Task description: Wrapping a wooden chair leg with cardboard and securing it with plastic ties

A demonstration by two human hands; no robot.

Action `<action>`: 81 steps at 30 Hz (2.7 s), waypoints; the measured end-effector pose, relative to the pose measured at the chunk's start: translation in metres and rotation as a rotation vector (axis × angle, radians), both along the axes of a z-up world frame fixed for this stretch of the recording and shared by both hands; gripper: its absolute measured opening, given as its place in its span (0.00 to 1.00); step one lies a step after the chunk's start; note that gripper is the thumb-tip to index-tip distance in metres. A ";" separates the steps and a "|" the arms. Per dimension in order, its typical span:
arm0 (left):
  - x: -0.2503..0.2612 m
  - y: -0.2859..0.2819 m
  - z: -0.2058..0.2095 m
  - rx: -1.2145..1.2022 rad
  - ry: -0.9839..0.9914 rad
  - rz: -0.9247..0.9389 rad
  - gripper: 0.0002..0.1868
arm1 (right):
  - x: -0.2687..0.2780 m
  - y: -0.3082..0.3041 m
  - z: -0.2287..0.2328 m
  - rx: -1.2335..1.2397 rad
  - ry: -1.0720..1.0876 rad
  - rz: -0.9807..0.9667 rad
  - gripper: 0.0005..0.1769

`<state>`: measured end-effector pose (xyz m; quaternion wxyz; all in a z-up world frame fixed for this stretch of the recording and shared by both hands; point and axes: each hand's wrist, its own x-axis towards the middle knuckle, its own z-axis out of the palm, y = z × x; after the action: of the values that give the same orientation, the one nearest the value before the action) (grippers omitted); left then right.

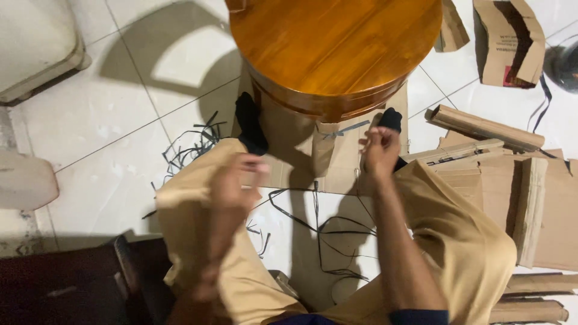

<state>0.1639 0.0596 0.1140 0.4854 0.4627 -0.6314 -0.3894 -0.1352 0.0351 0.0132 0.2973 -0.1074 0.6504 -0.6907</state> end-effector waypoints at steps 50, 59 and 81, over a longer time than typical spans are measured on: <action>0.230 -0.149 -0.325 0.517 -1.171 0.206 0.40 | 0.008 0.125 0.067 0.755 1.471 1.416 0.18; 0.273 -0.163 -0.358 0.541 -1.341 0.042 0.08 | 0.026 0.098 0.122 0.943 1.206 1.676 0.20; -0.040 -0.113 0.114 0.114 -0.835 -0.968 0.09 | 0.013 0.064 0.208 0.229 0.856 1.138 0.16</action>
<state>0.1236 -0.0532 0.2283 -0.0573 0.2630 -0.8830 -0.3845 -0.1225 0.0993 0.2212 0.3395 -0.6591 0.6214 -0.2534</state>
